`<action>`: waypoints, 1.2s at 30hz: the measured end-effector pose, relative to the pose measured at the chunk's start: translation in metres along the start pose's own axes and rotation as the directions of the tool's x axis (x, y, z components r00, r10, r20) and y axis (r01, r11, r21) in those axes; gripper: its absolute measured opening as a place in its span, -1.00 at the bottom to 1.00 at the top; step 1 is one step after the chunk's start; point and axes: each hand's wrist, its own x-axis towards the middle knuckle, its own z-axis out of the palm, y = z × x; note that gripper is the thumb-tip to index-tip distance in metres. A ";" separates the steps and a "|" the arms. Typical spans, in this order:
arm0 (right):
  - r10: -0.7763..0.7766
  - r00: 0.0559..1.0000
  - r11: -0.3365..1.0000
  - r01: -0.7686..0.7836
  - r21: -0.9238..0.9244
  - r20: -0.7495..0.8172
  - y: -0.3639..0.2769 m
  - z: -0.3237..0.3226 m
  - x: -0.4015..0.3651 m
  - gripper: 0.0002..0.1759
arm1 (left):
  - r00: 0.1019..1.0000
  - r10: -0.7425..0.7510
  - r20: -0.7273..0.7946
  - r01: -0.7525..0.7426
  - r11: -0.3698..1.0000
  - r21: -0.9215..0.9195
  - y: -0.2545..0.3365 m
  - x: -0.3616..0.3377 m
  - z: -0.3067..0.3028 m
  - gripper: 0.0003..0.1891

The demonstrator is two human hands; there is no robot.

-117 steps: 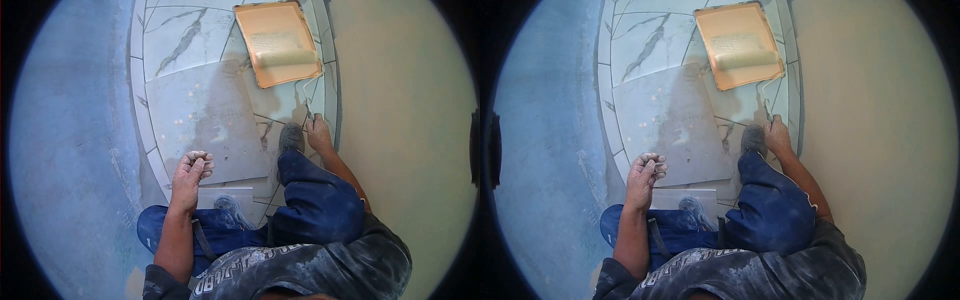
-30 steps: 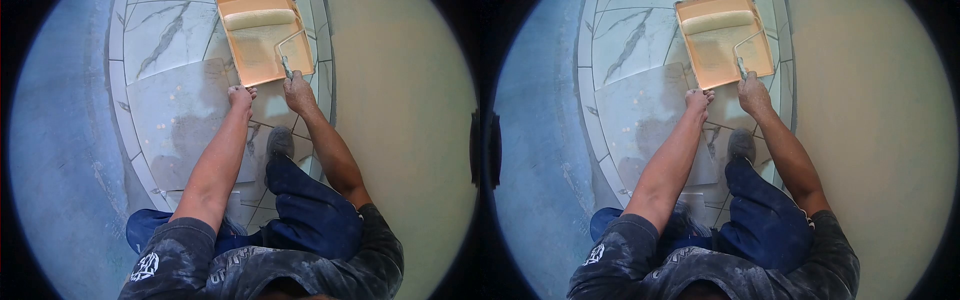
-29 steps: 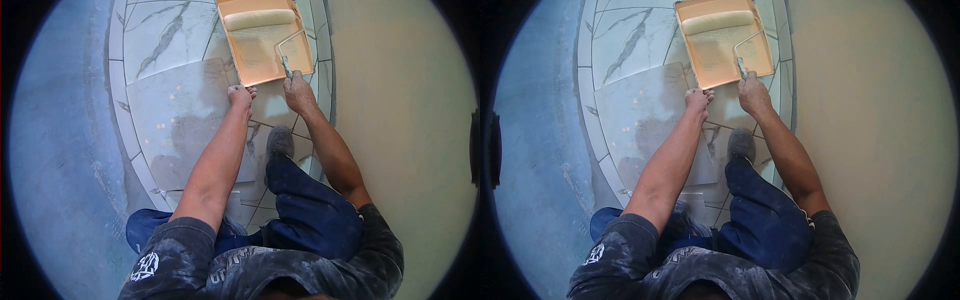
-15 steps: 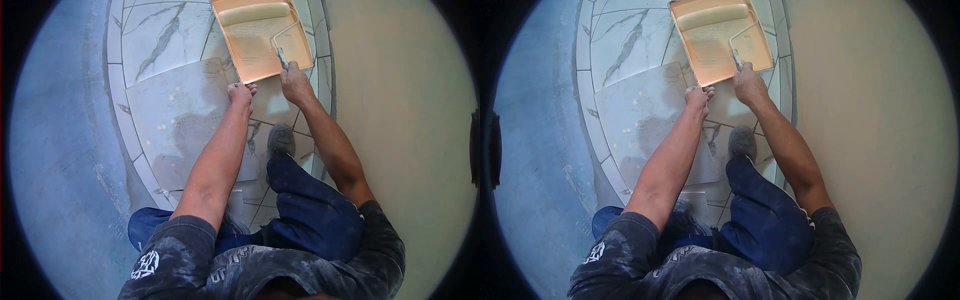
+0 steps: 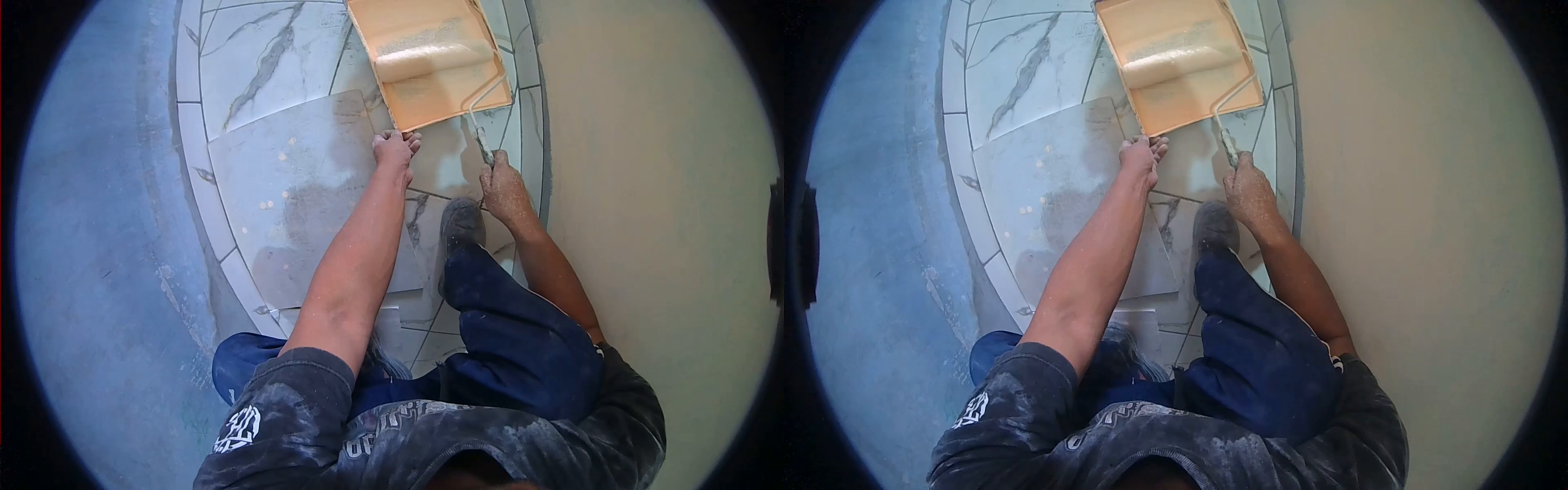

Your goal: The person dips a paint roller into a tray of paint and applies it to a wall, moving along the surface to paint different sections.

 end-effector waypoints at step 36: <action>-0.014 1.000 0.999 0.013 -0.034 -0.026 0.020 0.024 0.003 -0.65 | 0.998 -0.047 0.051 0.038 0.986 0.161 0.016 -0.005 -0.012 -0.85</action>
